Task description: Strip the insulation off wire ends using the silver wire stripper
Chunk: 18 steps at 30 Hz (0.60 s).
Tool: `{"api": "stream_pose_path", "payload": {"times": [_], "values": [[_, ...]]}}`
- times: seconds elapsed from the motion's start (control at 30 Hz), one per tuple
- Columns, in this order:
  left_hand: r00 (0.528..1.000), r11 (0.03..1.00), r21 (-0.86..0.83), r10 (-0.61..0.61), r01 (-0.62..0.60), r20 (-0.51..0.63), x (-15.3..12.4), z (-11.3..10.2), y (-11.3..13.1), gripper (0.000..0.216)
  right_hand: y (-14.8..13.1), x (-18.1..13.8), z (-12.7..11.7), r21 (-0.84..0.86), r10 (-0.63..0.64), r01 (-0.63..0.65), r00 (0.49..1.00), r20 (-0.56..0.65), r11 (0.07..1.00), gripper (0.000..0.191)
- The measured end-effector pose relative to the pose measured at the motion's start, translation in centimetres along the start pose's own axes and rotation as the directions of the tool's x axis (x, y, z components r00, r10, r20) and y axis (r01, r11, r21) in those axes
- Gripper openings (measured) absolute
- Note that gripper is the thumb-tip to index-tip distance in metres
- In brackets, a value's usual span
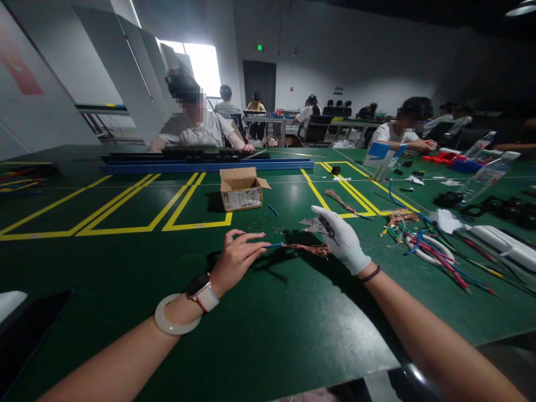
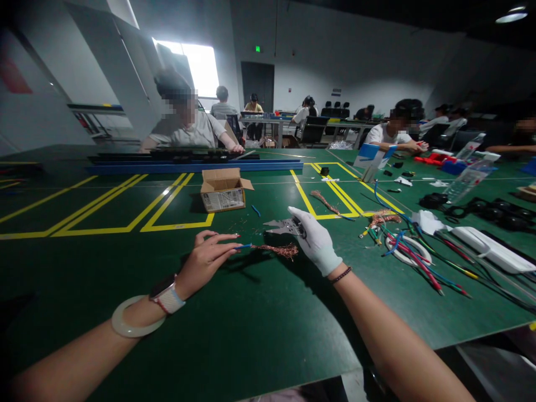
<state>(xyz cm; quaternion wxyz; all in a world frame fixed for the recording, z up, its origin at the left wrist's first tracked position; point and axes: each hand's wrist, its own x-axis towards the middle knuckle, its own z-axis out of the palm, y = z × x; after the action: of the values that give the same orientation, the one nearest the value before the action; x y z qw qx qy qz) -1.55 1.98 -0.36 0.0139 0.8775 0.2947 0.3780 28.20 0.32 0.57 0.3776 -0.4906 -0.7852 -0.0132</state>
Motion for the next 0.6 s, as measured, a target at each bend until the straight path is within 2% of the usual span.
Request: {"api": "stream_pose_path", "payload": {"times": [0.13,0.3,0.43,0.6], "values": [[0.999,0.999,-0.022,0.045,-0.044,0.014,-0.1,0.0,0.2,0.023,-0.7,-0.1,0.5,0.043,-0.009,0.007,0.999,0.037,0.999,0.056],[0.997,0.997,-0.022,0.071,-0.071,0.035,-0.1,0.0,0.5,0.021,-2.1,0.0,1.5,0.033,-0.026,0.022,0.99,0.137,0.999,0.066],[0.995,0.996,-0.012,0.094,-0.094,0.028,-0.1,0.0,0.7,0.021,-2.5,0.0,1.8,0.021,-0.085,0.083,0.98,0.178,0.996,0.07],[0.994,0.995,0.009,0.096,-0.096,0.055,-0.2,-0.2,0.8,0.022,-2.7,0.2,1.9,-0.116,-0.041,0.079,0.954,0.297,0.99,0.068]]}}
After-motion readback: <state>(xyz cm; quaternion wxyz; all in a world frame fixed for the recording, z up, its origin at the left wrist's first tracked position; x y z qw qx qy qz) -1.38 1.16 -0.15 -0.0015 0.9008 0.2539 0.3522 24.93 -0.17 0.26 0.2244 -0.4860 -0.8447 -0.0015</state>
